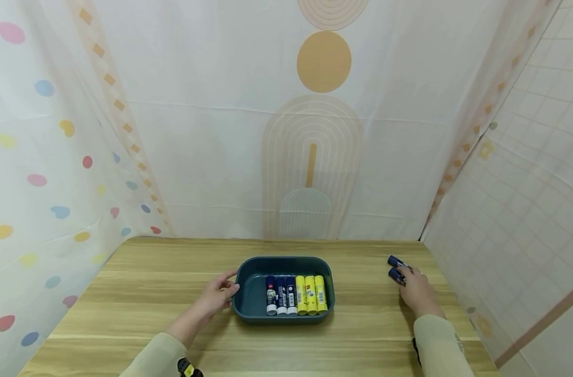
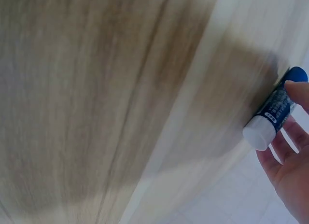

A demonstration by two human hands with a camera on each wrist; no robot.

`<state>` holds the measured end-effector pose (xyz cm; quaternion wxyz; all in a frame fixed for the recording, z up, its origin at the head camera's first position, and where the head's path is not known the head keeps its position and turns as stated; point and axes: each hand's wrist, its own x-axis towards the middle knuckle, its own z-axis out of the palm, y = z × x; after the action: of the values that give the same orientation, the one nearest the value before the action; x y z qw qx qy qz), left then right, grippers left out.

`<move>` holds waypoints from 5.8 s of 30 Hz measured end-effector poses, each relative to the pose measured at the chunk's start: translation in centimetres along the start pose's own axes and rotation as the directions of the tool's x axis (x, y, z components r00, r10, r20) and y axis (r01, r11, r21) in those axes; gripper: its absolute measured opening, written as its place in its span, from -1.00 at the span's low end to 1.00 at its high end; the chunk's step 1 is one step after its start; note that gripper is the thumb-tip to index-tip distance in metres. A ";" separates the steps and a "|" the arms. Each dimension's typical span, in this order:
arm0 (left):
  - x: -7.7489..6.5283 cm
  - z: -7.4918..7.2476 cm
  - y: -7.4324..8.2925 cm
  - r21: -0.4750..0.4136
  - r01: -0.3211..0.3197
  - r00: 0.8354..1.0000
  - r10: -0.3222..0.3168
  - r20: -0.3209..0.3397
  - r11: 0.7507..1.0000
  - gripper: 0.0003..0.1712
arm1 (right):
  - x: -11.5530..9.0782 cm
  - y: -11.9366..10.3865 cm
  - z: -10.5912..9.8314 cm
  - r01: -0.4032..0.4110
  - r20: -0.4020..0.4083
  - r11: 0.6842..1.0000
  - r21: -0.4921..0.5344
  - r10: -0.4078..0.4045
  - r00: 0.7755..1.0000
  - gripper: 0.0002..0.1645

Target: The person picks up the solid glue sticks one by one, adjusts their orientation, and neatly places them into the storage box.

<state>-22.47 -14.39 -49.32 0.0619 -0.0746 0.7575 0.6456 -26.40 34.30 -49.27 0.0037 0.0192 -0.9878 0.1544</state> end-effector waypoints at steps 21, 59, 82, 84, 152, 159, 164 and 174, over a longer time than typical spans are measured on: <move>0.1 0.1 0.0 -0.021 0.001 1.000 -0.001 0.004 1.000 -0.50 | 0.1 -0.8 -0.2 0.111 -0.083 0.994 0.023 -0.109 0.991 -0.20; 0.0 0.0 0.2 -0.022 0.010 1.000 -0.010 0.017 1.000 -0.48 | -0.6 -13.5 -0.7 0.043 0.052 0.758 0.651 -0.101 0.993 -0.25; -0.1 0.0 0.2 -0.034 0.000 1.000 0.000 0.015 0.999 -0.49 | -1.3 -23.7 3.7 -0.039 0.163 0.700 0.713 -0.111 0.980 -0.24; 0.0 0.0 0.1 -0.031 0.002 1.000 -0.001 0.013 1.000 -0.49 | -1.4 -24.7 4.2 -0.032 0.169 0.719 0.694 -0.120 0.978 -0.24; 0.0 -0.5 -0.1 -0.014 -0.007 1.000 0.007 -0.001 1.000 -0.48 | -1.4 -27.3 3.1 0.319 -0.061 0.934 0.162 -0.313 0.948 -0.42; -0.1 -0.5 0.0 -0.009 -0.007 1.000 0.007 0.002 1.000 -0.48 | -0.7 -22.2 0.7 0.321 -0.130 0.932 0.168 -0.302 0.944 -0.40; -0.2 -0.5 0.0 -0.009 -0.010 1.000 0.010 0.002 1.000 -0.48 | 0.3 -17.4 -0.3 0.325 -0.168 0.926 0.191 -0.296 0.940 -0.37; -0.1 -0.5 -0.1 0.002 -0.005 1.000 0.005 0.008 1.000 -0.49 | 2.1 -7.7 -0.4 0.310 -0.191 0.944 0.112 -0.286 0.939 -0.32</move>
<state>-22.33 -14.88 -49.34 0.0633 -0.0701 0.7581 0.6453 -28.16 27.02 -46.53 0.1108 0.1556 -0.9561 0.2221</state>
